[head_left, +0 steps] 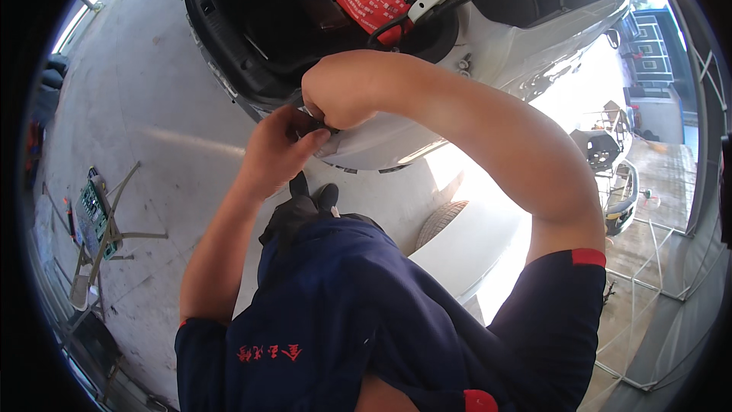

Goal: The person retrieves a socket wrench and parts from a car trunk, fits a bracket onto the rear frame by hand, and secures it using the wrench.

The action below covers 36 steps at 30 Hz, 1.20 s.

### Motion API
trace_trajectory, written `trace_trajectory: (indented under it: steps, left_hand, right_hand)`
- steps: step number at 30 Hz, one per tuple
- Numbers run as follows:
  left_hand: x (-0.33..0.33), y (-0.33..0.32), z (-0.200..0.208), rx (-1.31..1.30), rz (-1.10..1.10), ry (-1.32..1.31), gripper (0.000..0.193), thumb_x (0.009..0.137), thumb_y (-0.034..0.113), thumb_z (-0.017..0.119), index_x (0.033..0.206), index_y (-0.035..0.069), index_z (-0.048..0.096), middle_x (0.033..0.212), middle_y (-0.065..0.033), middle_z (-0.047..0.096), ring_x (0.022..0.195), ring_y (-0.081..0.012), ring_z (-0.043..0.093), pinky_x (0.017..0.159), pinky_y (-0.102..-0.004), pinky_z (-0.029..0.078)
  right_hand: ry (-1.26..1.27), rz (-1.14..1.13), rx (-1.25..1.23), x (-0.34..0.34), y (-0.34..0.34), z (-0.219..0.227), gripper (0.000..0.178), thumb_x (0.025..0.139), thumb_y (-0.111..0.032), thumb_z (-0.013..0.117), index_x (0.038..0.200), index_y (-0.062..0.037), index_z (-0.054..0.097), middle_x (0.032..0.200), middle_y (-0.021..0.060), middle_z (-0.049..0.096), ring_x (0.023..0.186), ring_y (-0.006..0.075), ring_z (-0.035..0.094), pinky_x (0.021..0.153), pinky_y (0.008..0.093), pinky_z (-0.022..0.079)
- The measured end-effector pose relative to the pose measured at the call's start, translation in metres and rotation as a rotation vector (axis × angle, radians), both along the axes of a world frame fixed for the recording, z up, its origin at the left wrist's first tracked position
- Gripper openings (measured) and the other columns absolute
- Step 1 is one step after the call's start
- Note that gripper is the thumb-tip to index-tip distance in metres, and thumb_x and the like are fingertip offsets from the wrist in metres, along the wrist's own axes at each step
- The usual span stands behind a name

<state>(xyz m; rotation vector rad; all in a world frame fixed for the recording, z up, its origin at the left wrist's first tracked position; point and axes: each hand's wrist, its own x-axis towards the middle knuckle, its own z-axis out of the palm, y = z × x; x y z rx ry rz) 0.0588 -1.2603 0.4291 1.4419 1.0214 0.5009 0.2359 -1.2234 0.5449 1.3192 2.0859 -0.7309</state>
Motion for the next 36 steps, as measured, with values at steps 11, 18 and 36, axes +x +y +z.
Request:
trace_trajectory:
  steps: [11, 18, 36]
  left_hand:
    - [0.0, 0.016, 0.014, -0.035, -0.134, -0.018, 0.036, 0.09, 0.017, 0.078, 0.119, -0.003, 0.072, 0.104, -0.0104, 0.078, 0.092, -0.0156, 0.071, 0.087, -0.0331, 0.055]
    - [-0.001, 0.008, 0.022, -0.025, -0.099, -0.034, 0.037, 0.091, 0.013, 0.076, 0.123, -0.004, 0.07, 0.108, -0.0092, 0.077, 0.093, -0.0132, 0.069, 0.087, -0.0325, 0.055]
    - [0.009, -0.017, 0.015, -0.033, 0.167, 0.062, 0.035, 0.087, 0.017, 0.08, 0.113, -0.006, 0.073, 0.103, -0.0142, 0.078, 0.094, -0.02, 0.071, 0.089, -0.035, 0.055]
  right_hand:
    - [0.021, 0.032, 0.042, -0.003, 0.003, 0.005, 0.024, 0.083, -0.004, 0.067, 0.1, -0.0099, 0.083, 0.098, 0.0153, 0.078, 0.093, 0.0348, 0.075, 0.081, 0.0454, 0.059]
    - [-0.026, 0.139, 0.028, -0.01, 0.005, 0.016, 0.024, 0.084, -0.004, 0.068, 0.103, -0.0055, 0.082, 0.1, 0.0183, 0.078, 0.097, 0.0361, 0.075, 0.081, 0.0461, 0.06]
    - [0.038, 0.379, 0.008, -0.002, 0.018, 0.002, 0.027, 0.085, -0.005, 0.066, 0.107, -0.0072, 0.082, 0.102, 0.0164, 0.079, 0.096, 0.0355, 0.075, 0.083, 0.0462, 0.059]
